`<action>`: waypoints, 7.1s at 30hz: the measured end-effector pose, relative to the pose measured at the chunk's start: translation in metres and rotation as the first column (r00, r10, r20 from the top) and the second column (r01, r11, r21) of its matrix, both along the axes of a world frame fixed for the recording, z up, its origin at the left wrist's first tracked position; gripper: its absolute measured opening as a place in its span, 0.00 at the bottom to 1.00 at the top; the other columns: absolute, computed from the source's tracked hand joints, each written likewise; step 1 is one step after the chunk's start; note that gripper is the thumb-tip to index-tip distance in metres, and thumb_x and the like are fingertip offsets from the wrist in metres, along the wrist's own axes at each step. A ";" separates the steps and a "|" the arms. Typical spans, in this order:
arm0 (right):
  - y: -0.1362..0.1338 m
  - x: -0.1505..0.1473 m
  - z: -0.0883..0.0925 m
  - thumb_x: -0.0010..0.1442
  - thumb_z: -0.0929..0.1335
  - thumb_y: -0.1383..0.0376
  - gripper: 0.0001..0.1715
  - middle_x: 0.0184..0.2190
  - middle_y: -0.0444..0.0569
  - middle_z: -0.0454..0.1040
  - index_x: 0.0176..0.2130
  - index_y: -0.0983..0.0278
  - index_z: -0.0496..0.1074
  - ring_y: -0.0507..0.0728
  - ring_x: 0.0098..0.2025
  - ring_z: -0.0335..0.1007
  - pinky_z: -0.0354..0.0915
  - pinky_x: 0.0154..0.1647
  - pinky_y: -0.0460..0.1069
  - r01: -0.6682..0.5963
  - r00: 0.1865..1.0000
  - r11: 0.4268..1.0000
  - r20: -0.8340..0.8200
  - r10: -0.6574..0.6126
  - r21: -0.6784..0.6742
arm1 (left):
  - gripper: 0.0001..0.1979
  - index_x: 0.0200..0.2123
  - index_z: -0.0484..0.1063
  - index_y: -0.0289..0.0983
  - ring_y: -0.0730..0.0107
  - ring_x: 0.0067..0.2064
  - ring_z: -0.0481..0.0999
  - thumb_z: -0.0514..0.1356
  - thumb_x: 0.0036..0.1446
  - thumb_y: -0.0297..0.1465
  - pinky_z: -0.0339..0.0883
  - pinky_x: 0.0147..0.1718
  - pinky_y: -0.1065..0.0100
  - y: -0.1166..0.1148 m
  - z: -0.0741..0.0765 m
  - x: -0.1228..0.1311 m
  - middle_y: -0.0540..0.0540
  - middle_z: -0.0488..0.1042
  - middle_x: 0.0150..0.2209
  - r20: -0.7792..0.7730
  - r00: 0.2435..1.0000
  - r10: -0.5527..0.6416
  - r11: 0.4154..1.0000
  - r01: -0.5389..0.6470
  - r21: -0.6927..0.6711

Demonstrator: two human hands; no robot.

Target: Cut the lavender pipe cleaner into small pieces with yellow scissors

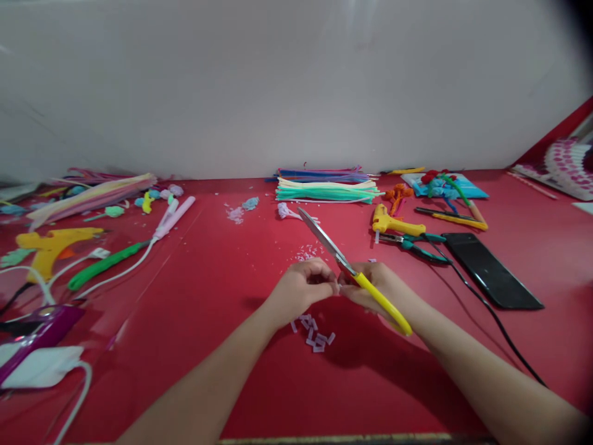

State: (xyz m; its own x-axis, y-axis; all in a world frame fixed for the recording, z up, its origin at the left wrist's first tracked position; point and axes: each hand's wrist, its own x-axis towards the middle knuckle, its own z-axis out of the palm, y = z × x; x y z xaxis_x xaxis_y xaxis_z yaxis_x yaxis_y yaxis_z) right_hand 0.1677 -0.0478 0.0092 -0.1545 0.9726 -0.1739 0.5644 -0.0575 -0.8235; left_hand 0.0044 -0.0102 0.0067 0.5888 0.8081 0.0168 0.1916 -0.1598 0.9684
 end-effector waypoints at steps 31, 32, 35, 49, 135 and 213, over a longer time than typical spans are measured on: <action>0.001 0.004 -0.003 0.47 0.61 0.50 0.18 0.19 0.44 0.66 0.28 0.62 0.62 0.51 0.21 0.61 0.45 0.20 0.44 0.031 0.833 0.953 0.520 -0.191 0.301 | 0.05 0.27 0.68 0.35 0.76 0.28 0.64 0.58 0.45 0.31 0.58 0.28 0.73 0.009 -0.003 -0.003 0.51 0.66 0.25 0.220 0.874 0.432 0.901 -0.431 -0.057; 0.001 0.003 -0.004 0.48 0.61 0.48 0.19 0.20 0.45 0.67 0.28 0.62 0.62 0.51 0.22 0.62 0.46 0.20 0.45 0.019 0.797 0.951 0.570 -0.200 0.308 | 0.05 0.27 0.68 0.35 0.77 0.26 0.63 0.59 0.44 0.31 0.56 0.26 0.74 0.011 -0.004 -0.004 0.52 0.65 0.23 0.260 0.844 0.468 0.883 -0.454 -0.115; 0.001 0.001 -0.007 0.49 0.58 0.47 0.21 0.22 0.47 0.69 0.28 0.62 0.61 0.53 0.23 0.65 0.46 0.21 0.45 -0.016 0.726 0.955 0.660 -0.193 0.296 | 0.03 0.25 0.67 0.34 0.80 0.23 0.60 0.58 0.45 0.29 0.53 0.23 0.76 0.014 -0.006 -0.007 0.53 0.63 0.20 0.343 0.790 0.507 0.862 -0.465 -0.203; 0.000 -0.001 -0.010 0.51 0.56 0.46 0.23 0.23 0.48 0.70 0.29 0.62 0.62 0.53 0.23 0.66 0.45 0.21 0.46 -0.065 0.660 0.941 0.722 -0.209 0.331 | 0.03 0.23 0.68 0.34 0.79 0.24 0.62 0.56 0.46 0.27 0.55 0.25 0.75 0.015 -0.006 -0.010 0.52 0.63 0.20 0.391 0.768 0.508 0.861 -0.463 -0.210; 0.000 -0.001 -0.005 0.48 0.60 0.58 0.09 0.17 0.41 0.61 0.24 0.62 0.60 0.48 0.19 0.55 0.46 0.18 0.42 0.058 0.969 0.974 0.223 -0.109 0.220 | 0.03 0.23 0.69 0.36 0.73 0.28 0.65 0.55 0.45 0.26 0.58 0.28 0.72 -0.007 -0.007 0.007 0.50 0.67 0.23 -0.049 0.986 0.159 0.964 -0.144 0.223; -0.002 0.002 -0.008 0.50 0.56 0.44 0.25 0.18 0.46 0.67 0.25 0.62 0.60 0.52 0.19 0.62 0.41 0.19 0.46 -0.099 0.667 0.929 0.716 -0.204 0.356 | 0.01 0.26 0.68 0.35 0.80 0.25 0.66 0.58 0.47 0.24 0.59 0.25 0.76 0.017 -0.004 -0.009 0.52 0.66 0.23 0.595 0.694 0.405 0.909 -0.237 -0.343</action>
